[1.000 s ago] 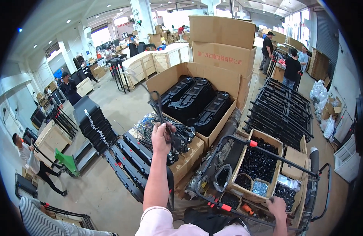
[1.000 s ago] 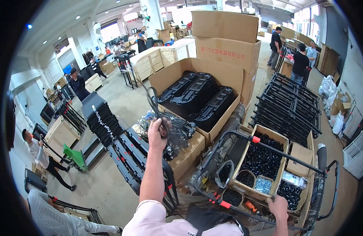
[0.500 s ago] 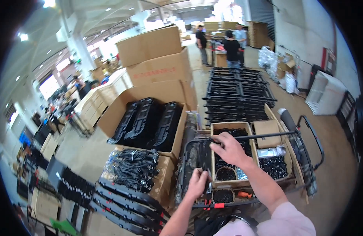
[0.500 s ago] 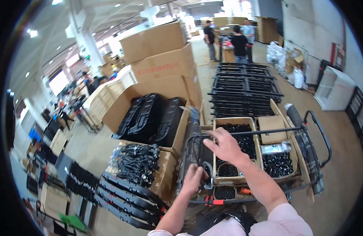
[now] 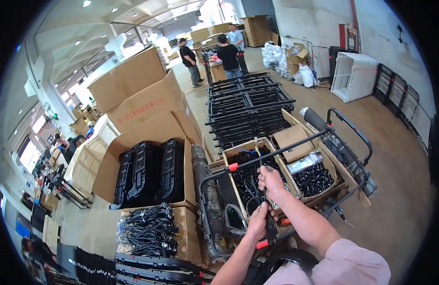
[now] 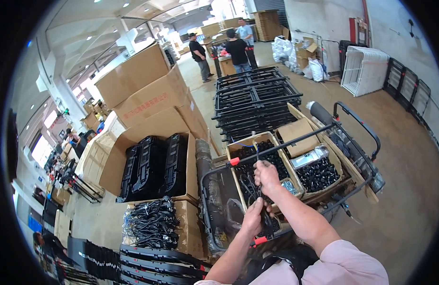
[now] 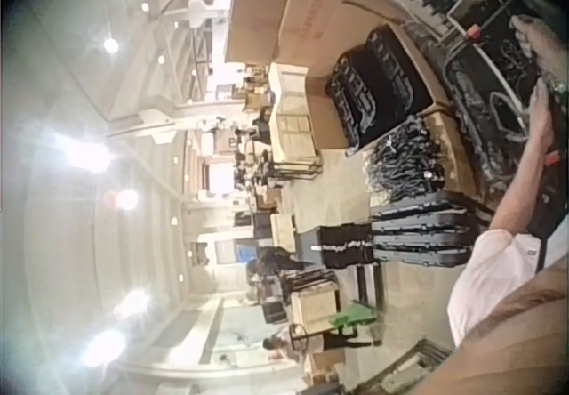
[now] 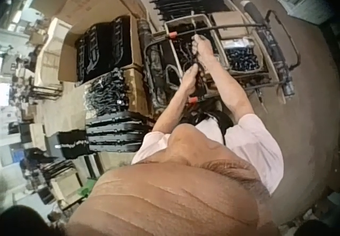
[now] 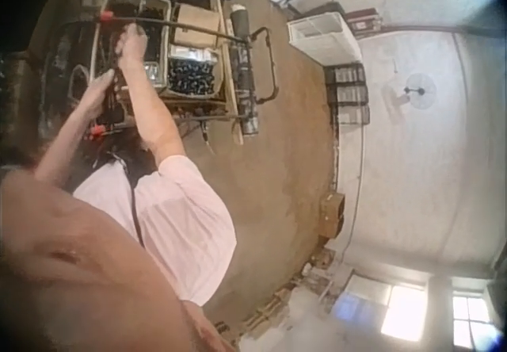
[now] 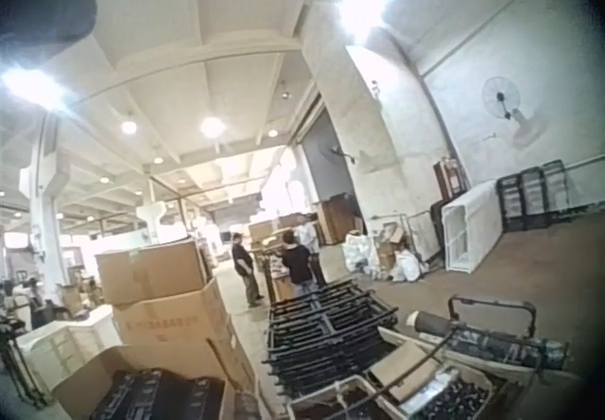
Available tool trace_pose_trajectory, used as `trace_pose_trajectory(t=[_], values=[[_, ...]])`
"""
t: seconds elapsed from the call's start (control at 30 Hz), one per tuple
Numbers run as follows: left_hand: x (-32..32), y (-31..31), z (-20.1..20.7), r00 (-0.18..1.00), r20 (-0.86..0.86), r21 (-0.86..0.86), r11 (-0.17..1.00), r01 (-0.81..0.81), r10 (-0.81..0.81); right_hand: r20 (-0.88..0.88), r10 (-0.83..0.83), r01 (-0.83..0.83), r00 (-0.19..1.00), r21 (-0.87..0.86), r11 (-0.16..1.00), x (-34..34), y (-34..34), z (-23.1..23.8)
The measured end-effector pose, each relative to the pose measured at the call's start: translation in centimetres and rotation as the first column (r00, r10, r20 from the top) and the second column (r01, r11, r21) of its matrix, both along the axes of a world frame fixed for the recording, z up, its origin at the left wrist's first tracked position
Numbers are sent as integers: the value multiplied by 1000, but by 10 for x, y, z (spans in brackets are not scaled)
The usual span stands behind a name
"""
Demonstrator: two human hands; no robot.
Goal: The person is assembling plastic parts using an electric screwdriver in a manufacturing warehouse.
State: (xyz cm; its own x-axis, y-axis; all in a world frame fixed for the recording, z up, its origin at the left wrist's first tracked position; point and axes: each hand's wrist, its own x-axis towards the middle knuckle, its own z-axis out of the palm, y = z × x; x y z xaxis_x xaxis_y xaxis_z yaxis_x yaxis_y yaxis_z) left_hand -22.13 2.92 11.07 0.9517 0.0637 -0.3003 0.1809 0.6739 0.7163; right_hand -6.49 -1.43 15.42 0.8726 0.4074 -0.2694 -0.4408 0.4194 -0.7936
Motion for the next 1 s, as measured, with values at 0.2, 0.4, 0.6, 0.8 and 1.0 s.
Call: trace_pose_trajectory(t=[0.2,0.4,0.6,0.8,1.0], values=[[11,-26,9,990,-90,-16,994,108,-109,-90,-134,136,987,14,991,41,-30,-11],[9,-52,17,986,-145,110,988,104,-88,-124,-181,178,976,-30,983,54,-46,0],[-2,-105,46,976,-160,152,973,172,-147,-134,-215,225,967,58,973,87,-87,-9],[-18,-168,45,961,-212,155,965,213,-178,-126,-205,215,971,73,974,123,-142,-1],[8,-199,21,990,-62,71,989,132,-128,8,-211,209,977,134,969,108,-179,23]])
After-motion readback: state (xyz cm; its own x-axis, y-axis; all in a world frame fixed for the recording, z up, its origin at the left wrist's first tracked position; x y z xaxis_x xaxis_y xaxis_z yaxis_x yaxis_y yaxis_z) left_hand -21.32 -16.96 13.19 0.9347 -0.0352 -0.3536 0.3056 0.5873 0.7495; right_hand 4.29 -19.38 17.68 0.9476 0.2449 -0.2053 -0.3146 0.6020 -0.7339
